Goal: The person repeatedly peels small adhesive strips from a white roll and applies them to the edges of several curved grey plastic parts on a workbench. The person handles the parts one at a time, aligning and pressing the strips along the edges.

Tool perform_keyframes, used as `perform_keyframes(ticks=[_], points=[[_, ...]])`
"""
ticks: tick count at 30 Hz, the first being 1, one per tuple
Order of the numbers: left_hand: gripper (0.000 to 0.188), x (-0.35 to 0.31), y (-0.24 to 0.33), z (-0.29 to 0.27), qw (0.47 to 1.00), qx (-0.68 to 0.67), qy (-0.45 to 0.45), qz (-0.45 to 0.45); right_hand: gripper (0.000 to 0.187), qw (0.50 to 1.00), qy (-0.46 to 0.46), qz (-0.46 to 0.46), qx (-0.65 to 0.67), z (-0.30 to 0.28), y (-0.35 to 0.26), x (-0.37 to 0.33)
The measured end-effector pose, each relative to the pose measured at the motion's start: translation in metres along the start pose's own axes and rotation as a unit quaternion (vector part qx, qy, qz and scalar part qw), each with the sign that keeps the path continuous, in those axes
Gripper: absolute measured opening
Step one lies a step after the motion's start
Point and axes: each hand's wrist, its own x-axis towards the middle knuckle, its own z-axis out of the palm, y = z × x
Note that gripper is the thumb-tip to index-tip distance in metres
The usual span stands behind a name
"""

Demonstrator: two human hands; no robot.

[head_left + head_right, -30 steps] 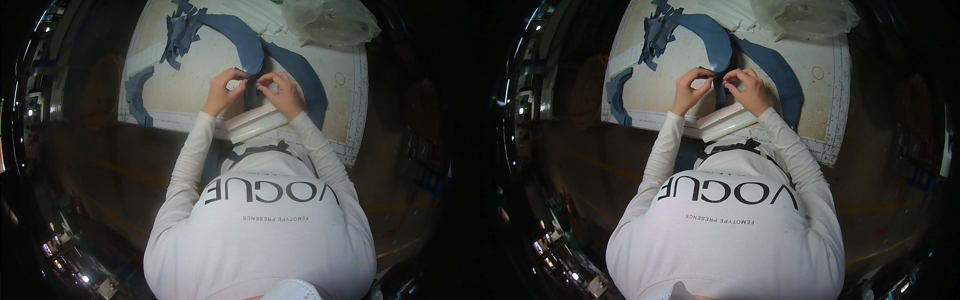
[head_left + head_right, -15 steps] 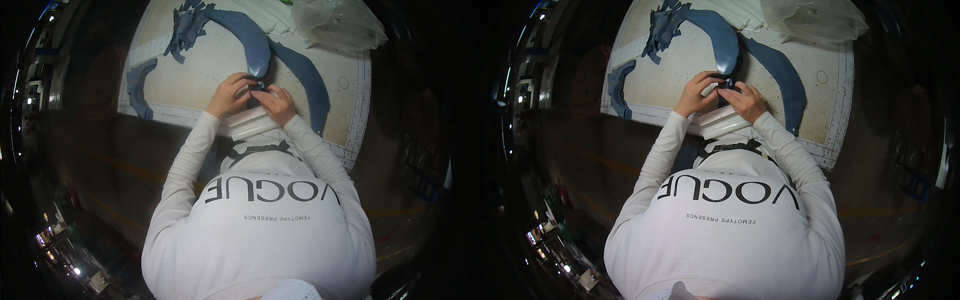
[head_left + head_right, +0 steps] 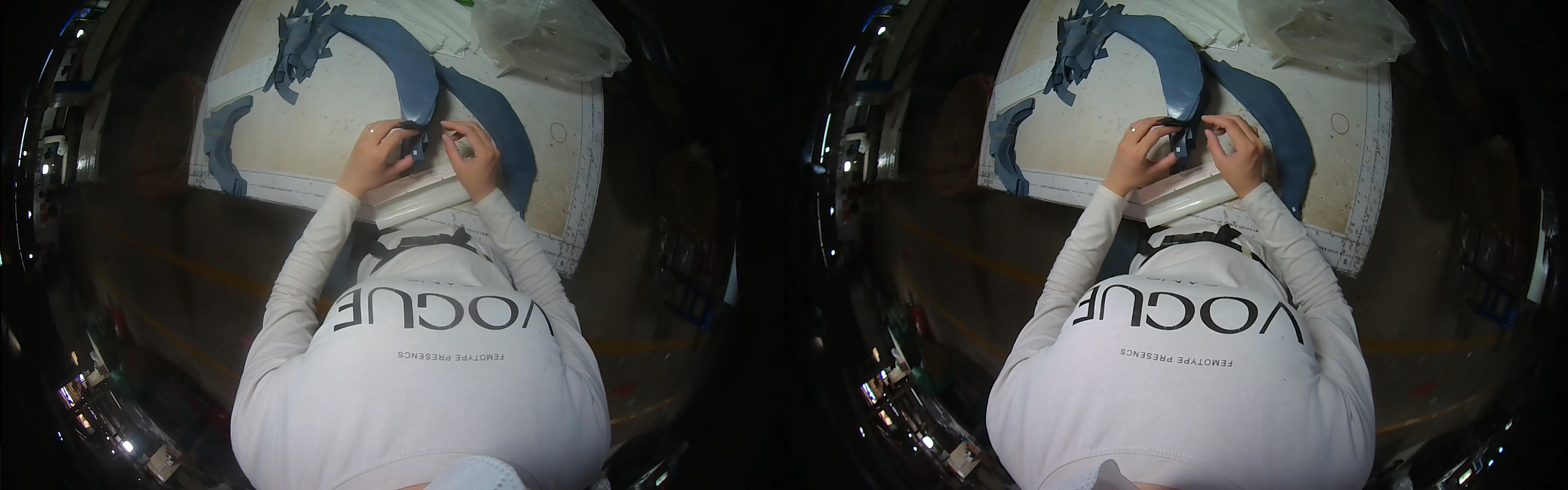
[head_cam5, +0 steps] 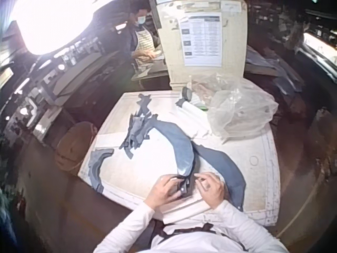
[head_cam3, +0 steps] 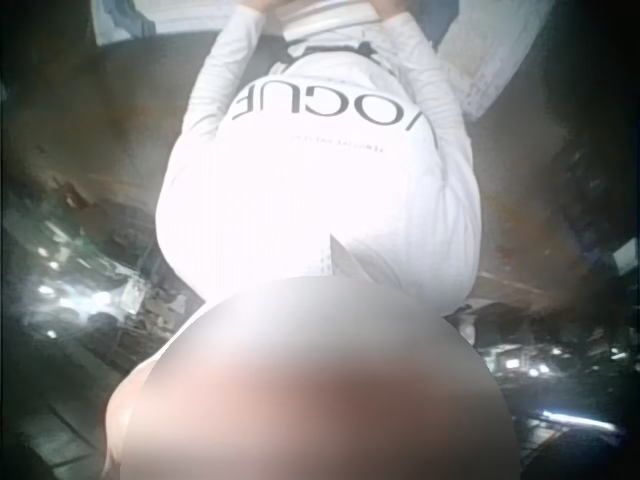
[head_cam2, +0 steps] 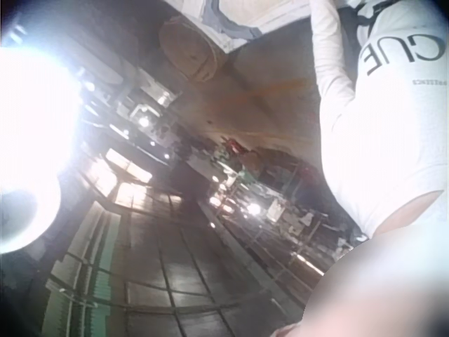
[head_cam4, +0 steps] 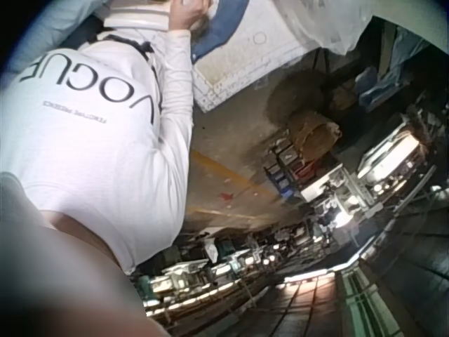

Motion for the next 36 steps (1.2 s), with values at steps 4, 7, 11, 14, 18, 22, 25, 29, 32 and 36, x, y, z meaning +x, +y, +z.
perform_keyframes(ticks=[4,7,11,14,18,22,25,29,32,36], points=[[0.029,0.010,0.001,-0.003,0.997,-0.063,0.045,-0.024,0.031,0.998,-0.040,0.020,0.046,-0.004,-0.005,0.001],[0.029,0.023,-0.006,-0.004,0.992,-0.097,0.085,0.002,0.036,0.993,-0.065,0.042,0.092,0.000,-0.007,0.005],[0.025,0.032,-0.007,-0.006,0.980,-0.147,0.122,-0.051,0.042,0.984,-0.114,0.050,0.128,0.008,-0.008,0.004],[0.025,0.033,-0.002,-0.007,0.970,-0.196,0.114,-0.093,0.042,0.978,-0.150,0.039,0.141,0.015,-0.010,-0.006],[0.031,0.030,-0.003,-0.015,0.991,-0.123,0.008,-0.046,0.040,0.986,-0.149,-0.051,0.061,0.024,-0.003,-0.017],[0.032,0.026,-0.007,-0.016,0.995,-0.090,-0.042,-0.014,0.043,0.977,-0.142,-0.151,-0.049,0.027,0.008,-0.023],[0.030,0.023,-0.008,-0.012,0.995,-0.093,-0.018,0.012,0.046,0.967,-0.126,-0.196,-0.105,0.027,0.013,-0.027],[0.030,0.017,-0.005,-0.011,0.997,-0.080,-0.022,0.012,0.040,0.973,-0.067,-0.192,-0.109,0.029,0.008,-0.027],[0.037,0.013,-0.003,-0.010,0.997,-0.063,-0.033,0.013,0.037,0.985,-0.018,-0.151,-0.079,0.029,0.002,-0.022],[0.055,0.003,0.002,-0.004,0.998,-0.021,-0.043,0.029,0.034,0.997,-0.017,-0.070,0.018,0.022,-0.003,-0.016]])
